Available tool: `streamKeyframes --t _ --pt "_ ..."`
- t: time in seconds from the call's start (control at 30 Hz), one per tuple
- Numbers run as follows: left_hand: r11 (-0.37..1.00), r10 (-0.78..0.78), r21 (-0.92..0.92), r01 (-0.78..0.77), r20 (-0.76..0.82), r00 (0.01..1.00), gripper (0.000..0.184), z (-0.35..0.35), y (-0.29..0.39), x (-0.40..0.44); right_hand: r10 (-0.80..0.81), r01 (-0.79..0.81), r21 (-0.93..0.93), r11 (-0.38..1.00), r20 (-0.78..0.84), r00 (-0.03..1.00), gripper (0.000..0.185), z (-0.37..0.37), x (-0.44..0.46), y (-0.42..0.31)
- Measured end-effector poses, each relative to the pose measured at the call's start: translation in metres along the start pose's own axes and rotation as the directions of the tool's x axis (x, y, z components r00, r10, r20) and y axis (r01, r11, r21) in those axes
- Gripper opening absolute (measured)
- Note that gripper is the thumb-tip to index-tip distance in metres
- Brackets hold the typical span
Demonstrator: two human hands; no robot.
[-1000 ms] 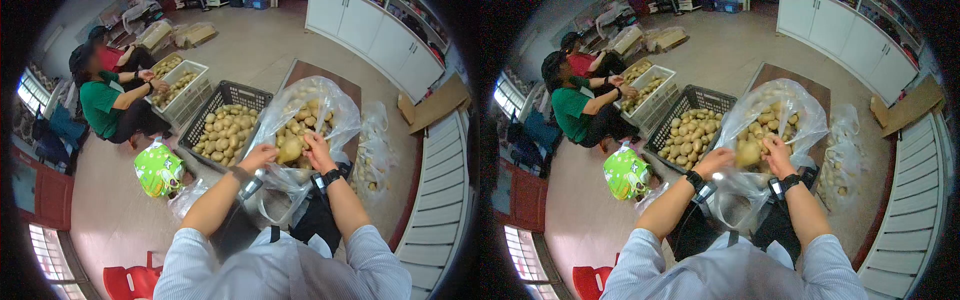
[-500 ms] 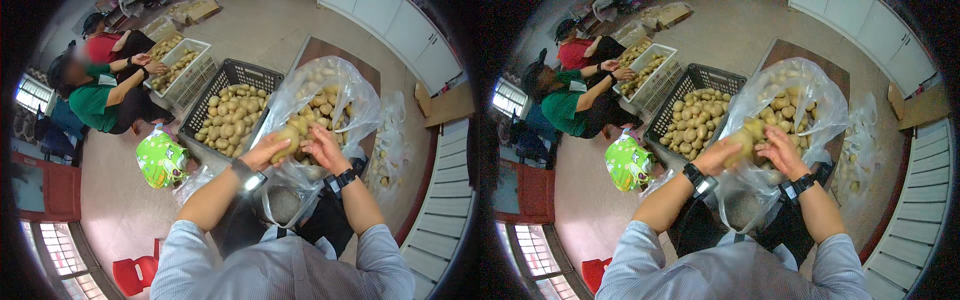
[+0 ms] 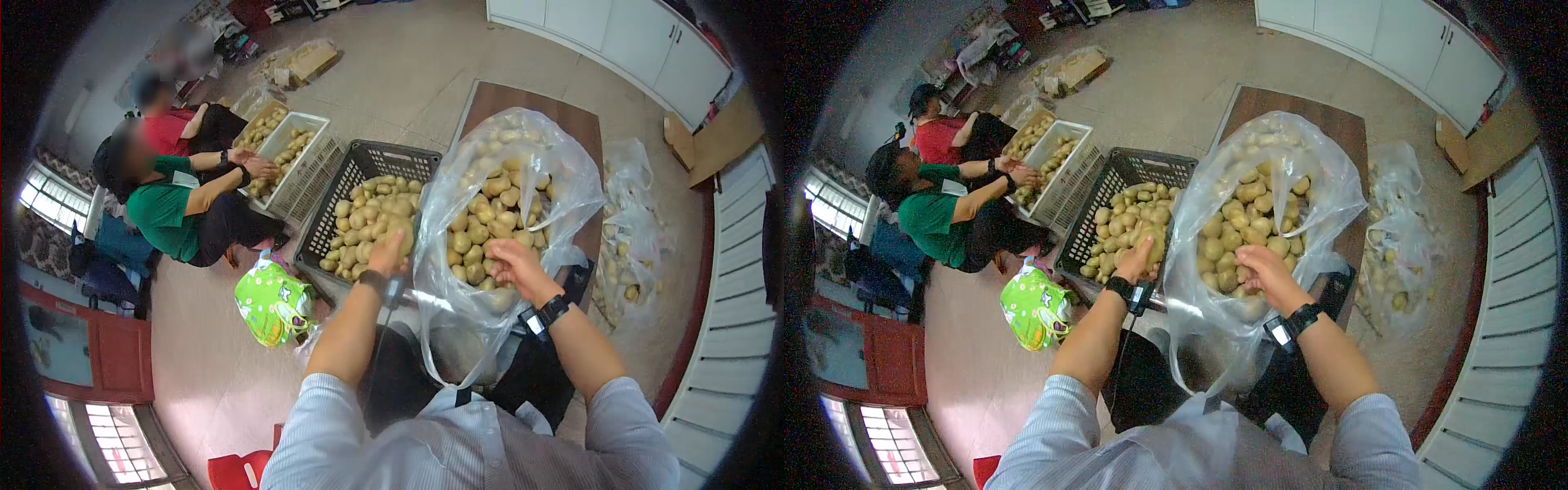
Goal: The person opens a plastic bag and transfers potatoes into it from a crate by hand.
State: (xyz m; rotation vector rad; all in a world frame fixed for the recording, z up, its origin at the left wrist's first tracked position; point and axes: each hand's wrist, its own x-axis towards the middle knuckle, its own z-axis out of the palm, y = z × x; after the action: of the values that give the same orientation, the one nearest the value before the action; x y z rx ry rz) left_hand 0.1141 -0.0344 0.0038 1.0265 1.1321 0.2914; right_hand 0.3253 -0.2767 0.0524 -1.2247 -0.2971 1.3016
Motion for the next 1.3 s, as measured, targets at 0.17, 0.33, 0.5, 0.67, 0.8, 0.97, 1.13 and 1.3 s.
streamKeyframes --t 0.17,0.33,0.5,0.67,0.8,0.97,1.13,1.3 --pt "0.996 0.063 -0.066 -0.059 0.046 0.997 0.046 -0.006 -0.002 -0.004 -0.035 0.029 -0.313 0.949 -0.013 0.999 0.025 0.007 -0.021 0.004" --pt "0.994 0.112 -0.012 -0.112 0.020 0.994 0.049 -0.027 -0.017 0.004 -0.058 0.016 -0.375 0.927 -0.102 0.993 0.024 0.014 -0.022 0.011" --pt "0.990 0.117 -0.088 -0.112 0.046 0.992 0.046 -0.044 -0.023 0.020 -0.057 -0.002 -0.508 0.861 -0.100 0.993 0.027 0.014 -0.015 0.020" --pt "0.912 0.019 -0.410 -0.026 -0.021 1.000 0.031 -0.035 -0.011 0.039 -0.077 0.027 -0.539 0.842 -0.070 0.995 0.023 0.006 -0.002 0.032" --pt "0.625 0.778 0.238 -0.744 -0.109 0.619 0.032 -0.043 -0.039 0.104 -0.082 0.033 -0.597 0.802 -0.055 0.995 0.022 0.011 0.010 0.032" --pt "0.786 0.244 -0.502 -0.362 -0.287 0.926 0.022 -0.048 -0.014 0.059 -0.231 0.179 -0.781 0.598 0.046 0.972 0.023 0.015 0.017 0.039" --pt "0.772 0.233 -0.550 -0.319 -0.221 0.947 0.017 -0.035 0.004 0.027 -0.338 0.256 -0.896 0.364 0.129 0.932 0.022 0.022 0.013 0.034" --pt "0.785 0.261 -0.525 -0.329 -0.201 0.944 0.019 -0.014 0.012 -0.011 -0.338 0.241 -0.955 0.174 0.172 0.925 0.020 0.023 0.003 0.040"
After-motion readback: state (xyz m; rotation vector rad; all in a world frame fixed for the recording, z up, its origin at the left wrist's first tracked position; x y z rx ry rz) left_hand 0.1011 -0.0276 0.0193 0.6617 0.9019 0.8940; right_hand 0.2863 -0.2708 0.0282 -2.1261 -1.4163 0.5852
